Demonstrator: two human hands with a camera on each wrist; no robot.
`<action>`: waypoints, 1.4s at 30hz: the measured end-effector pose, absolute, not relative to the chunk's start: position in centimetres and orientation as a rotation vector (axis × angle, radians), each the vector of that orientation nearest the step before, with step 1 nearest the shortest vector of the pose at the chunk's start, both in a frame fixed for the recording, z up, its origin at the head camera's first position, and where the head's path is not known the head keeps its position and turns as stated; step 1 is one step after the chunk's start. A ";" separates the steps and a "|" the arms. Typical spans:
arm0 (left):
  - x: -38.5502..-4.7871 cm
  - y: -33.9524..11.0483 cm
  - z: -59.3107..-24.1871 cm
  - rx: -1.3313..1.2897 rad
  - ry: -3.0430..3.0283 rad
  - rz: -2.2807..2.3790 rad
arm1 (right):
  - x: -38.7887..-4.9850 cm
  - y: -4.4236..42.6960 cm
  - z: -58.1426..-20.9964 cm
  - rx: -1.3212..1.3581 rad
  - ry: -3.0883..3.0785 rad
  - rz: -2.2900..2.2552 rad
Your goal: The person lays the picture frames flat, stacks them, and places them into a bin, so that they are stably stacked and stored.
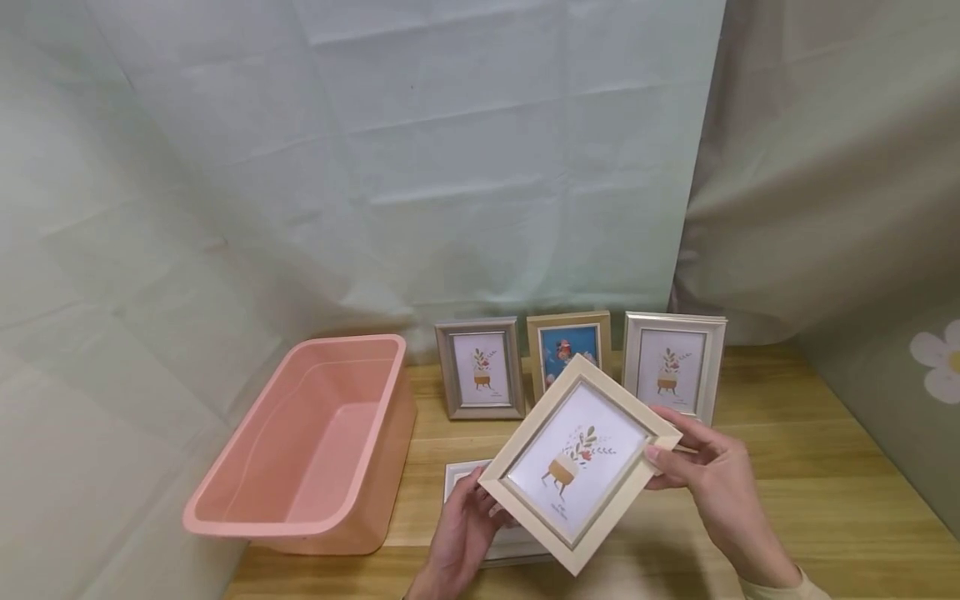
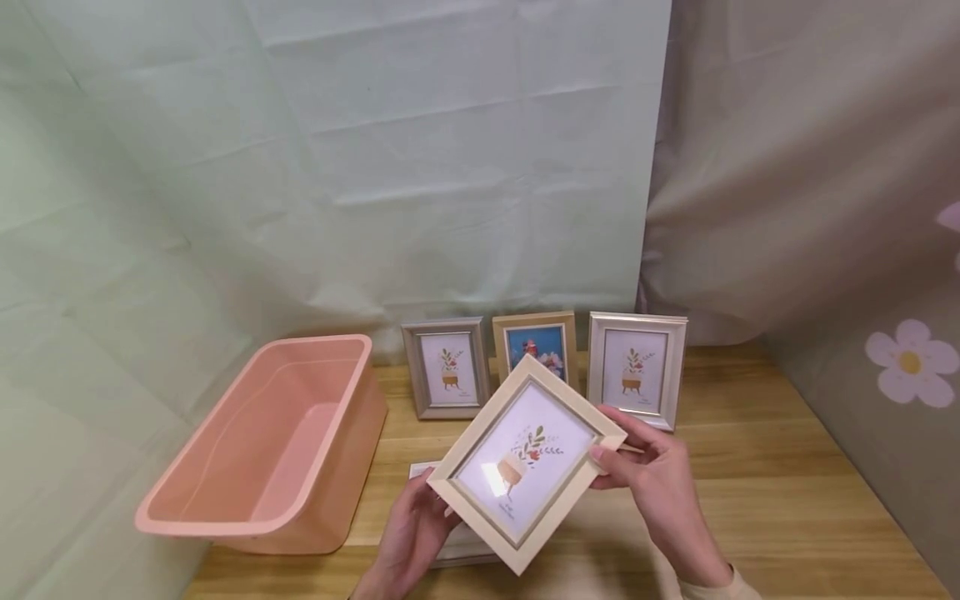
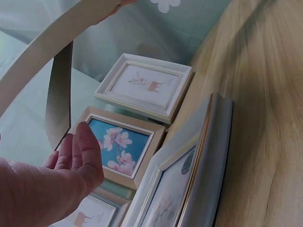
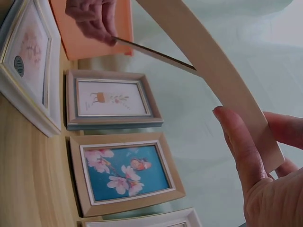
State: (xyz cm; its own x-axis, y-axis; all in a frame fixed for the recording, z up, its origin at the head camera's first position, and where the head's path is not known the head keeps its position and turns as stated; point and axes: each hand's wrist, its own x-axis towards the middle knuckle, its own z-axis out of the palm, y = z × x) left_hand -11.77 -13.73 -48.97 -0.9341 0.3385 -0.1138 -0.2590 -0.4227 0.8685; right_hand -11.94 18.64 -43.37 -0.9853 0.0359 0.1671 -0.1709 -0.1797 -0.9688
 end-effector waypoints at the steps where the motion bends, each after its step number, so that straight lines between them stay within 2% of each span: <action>1: -11.8 -13.8 -49.0 0.118 1.441 2.392 | -12.0 18.6 -43.5 0.150 -1.907 2.312; 7: -11.9 -13.8 -49.3 0.190 1.446 2.410 | -12.4 18.4 -44.2 0.095 -1.849 2.327; 16: -11.7 -13.6 -49.8 0.117 1.440 2.499 | -12.5 17.9 -45.0 -0.033 -1.823 2.316; 26: -10.3 -12.6 -49.4 0.394 1.948 2.538 | -12.7 17.3 -45.9 -0.154 -1.770 2.360; 30: -9.6 -12.3 -49.4 0.386 2.254 2.374 | -12.4 17.3 -46.4 -0.106 -1.759 2.424; 37: -9.5 -13.4 -50.1 0.848 2.815 1.952 | -11.6 17.2 -47.2 0.134 -1.754 2.581; 42: -9.7 -14.2 -50.3 0.916 3.103 1.701 | -11.2 16.6 -47.2 0.221 -1.820 2.599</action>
State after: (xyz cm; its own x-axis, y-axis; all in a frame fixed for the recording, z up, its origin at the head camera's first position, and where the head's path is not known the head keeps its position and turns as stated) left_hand -9.66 -14.24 -50.28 -0.7532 0.1692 0.6357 0.6270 0.4773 0.6157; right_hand -11.19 16.59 -47.21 -0.9896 -0.1114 0.0912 -0.0476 -0.3447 -0.9375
